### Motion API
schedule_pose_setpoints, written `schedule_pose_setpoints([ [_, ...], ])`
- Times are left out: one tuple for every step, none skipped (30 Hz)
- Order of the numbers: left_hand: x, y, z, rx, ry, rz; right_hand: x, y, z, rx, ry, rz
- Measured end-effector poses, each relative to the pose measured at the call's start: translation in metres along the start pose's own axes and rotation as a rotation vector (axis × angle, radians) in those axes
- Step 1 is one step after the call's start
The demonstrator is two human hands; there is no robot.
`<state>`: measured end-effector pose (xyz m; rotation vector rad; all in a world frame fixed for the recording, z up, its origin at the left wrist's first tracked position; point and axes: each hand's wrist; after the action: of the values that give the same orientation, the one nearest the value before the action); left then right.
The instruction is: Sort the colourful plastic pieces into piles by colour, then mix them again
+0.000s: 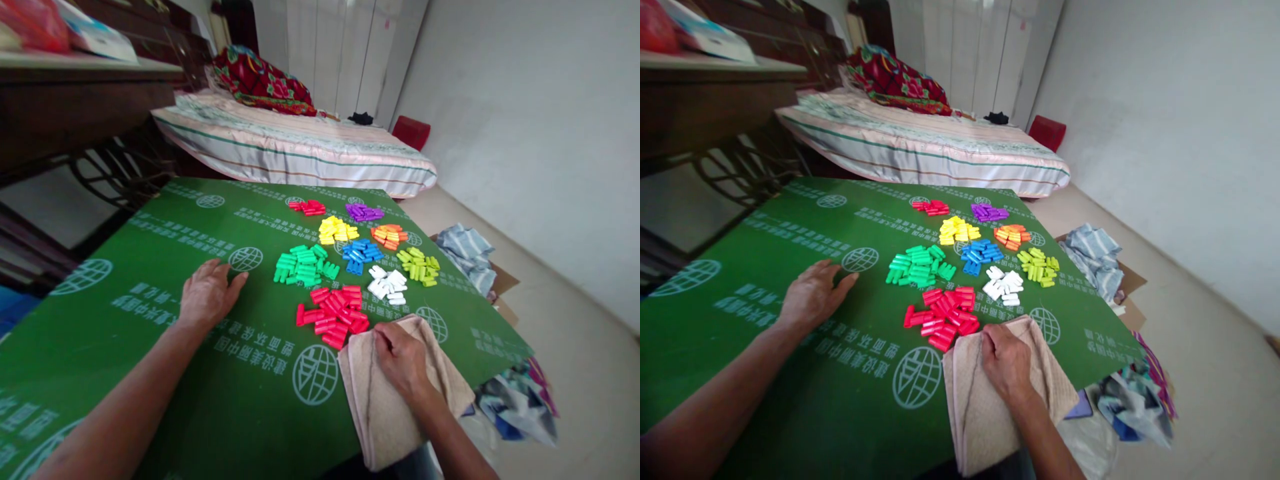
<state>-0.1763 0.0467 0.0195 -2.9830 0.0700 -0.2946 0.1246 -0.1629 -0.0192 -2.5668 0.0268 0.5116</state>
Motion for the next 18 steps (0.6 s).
schedule_pose_setpoints([
  [0.000,-0.002,-0.001,0.010,-0.004,-0.013,0.000,0.000,0.000,-0.004,-0.001,0.001],
  [0.000,-0.005,-0.002,0.020,-0.009,-0.026,0.000,0.000,0.000,-0.010,-0.001,0.003],
  [0.000,-0.007,-0.002,0.028,-0.013,-0.034,0.000,0.000,0.000,-0.015,0.001,0.003],
  [-0.001,-0.010,-0.002,0.032,-0.016,-0.042,0.001,-0.001,0.000,-0.021,0.005,0.004],
  [-0.002,-0.012,-0.001,0.030,-0.018,-0.052,0.001,-0.001,-0.001,-0.028,0.011,0.004],
  [-0.002,-0.013,0.000,0.026,-0.017,-0.062,0.001,-0.001,-0.002,-0.038,0.017,0.004],
  [-0.003,-0.015,0.001,0.018,-0.016,-0.067,0.001,-0.001,-0.002,-0.053,0.022,0.003],
  [-0.004,-0.015,0.002,0.009,-0.016,-0.073,0.001,-0.002,-0.003,-0.071,0.027,0.000],
  [-0.004,-0.016,0.003,0.003,-0.016,-0.083,0.000,-0.002,-0.005,-0.089,0.034,-0.002],
  [-0.004,-0.016,0.004,0.000,-0.017,-0.091,-0.002,-0.002,-0.006,-0.099,0.045,-0.005],
  [-0.004,-0.015,0.006,-0.001,-0.018,-0.092,-0.004,-0.003,-0.007,-0.098,0.059,-0.007],
  [-0.004,-0.015,0.007,0.000,-0.020,-0.090,-0.007,-0.004,-0.007,-0.084,0.074,-0.008],
  [-0.004,-0.015,0.008,0.003,-0.023,-0.087,-0.010,-0.005,-0.007,-0.061,0.084,-0.010],
  [-0.004,-0.015,0.009,0.006,-0.026,-0.086,-0.014,-0.006,-0.007,-0.032,0.090,-0.011],
  [-0.005,-0.015,0.010,0.004,-0.029,-0.083,-0.018,-0.008,-0.007,-0.010,0.091,-0.016],
  [-0.005,-0.015,0.010,0.001,-0.032,-0.083,-0.022,-0.010,-0.006,0.000,0.089,-0.023],
  [-0.006,-0.015,0.011,-0.001,-0.035,-0.084,-0.025,-0.012,-0.005,-0.005,0.085,-0.033],
  [-0.006,-0.015,0.011,0.000,-0.038,-0.082,-0.028,-0.014,-0.003,-0.022,0.081,-0.046],
])
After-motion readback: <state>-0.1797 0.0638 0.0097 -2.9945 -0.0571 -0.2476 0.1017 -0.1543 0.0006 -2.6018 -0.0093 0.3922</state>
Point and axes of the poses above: each hand's wrist, its own y-axis away from the middle knuckle, its own z-axis out of the palm, x = y × z, and after that the axes turned 7 degrees about -z, right-handed
